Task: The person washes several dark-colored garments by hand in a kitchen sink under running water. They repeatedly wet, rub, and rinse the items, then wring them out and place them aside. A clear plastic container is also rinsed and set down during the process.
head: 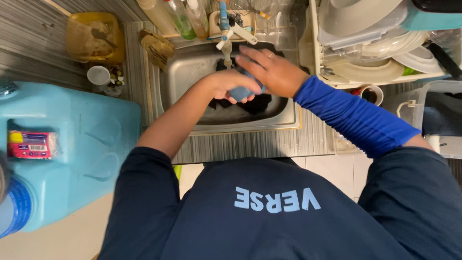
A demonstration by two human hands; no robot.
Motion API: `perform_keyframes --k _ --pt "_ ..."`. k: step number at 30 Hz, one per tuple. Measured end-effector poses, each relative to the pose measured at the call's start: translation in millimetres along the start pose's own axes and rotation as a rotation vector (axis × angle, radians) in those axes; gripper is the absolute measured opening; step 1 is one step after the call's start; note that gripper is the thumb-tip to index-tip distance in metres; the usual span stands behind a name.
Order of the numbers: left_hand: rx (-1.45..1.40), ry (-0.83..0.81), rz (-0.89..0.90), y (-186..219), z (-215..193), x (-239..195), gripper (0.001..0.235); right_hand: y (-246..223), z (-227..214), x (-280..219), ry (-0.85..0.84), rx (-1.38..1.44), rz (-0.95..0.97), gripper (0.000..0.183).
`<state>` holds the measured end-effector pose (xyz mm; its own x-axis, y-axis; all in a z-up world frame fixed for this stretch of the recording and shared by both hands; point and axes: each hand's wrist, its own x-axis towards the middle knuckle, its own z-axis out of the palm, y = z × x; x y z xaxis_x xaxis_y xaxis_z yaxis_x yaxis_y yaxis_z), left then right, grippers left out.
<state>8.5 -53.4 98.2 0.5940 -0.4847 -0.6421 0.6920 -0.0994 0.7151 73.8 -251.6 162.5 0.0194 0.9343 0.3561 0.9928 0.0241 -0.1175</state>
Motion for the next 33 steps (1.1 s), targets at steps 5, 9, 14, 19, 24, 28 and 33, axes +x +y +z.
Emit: perform_keyframes --k 5,9,14,19,24,28,33 --pt "0.469 0.208 -0.070 22.8 15.7 -14.4 0.043 3.2 17.1 0.4 -0.089 -0.175 0.020 0.061" --pt "0.628 0.429 -0.057 -3.3 14.8 -0.7 0.050 2.5 53.6 -4.1 -0.194 -0.215 0.131 0.020" --pt "0.673 0.735 0.349 -45.6 7.2 37.5 0.066 19.6 103.6 5.9 -0.436 -0.186 0.339 0.012" --pt "0.718 0.862 0.024 -67.9 11.8 64.4 0.089 26.4 143.5 5.6 -0.590 -0.168 0.438 0.021" --pt "0.871 0.887 -0.015 -66.4 11.6 59.8 0.082 31.5 164.0 6.7 -0.691 -0.120 0.571 0.026" --pt "0.948 0.836 -0.048 -63.6 14.5 50.3 0.089 42.2 174.4 8.2 -0.756 -0.007 0.585 0.028" --pt "1.092 0.821 0.084 -72.9 15.9 42.4 0.079 43.4 169.5 0.0 -0.806 0.233 0.581 0.037"
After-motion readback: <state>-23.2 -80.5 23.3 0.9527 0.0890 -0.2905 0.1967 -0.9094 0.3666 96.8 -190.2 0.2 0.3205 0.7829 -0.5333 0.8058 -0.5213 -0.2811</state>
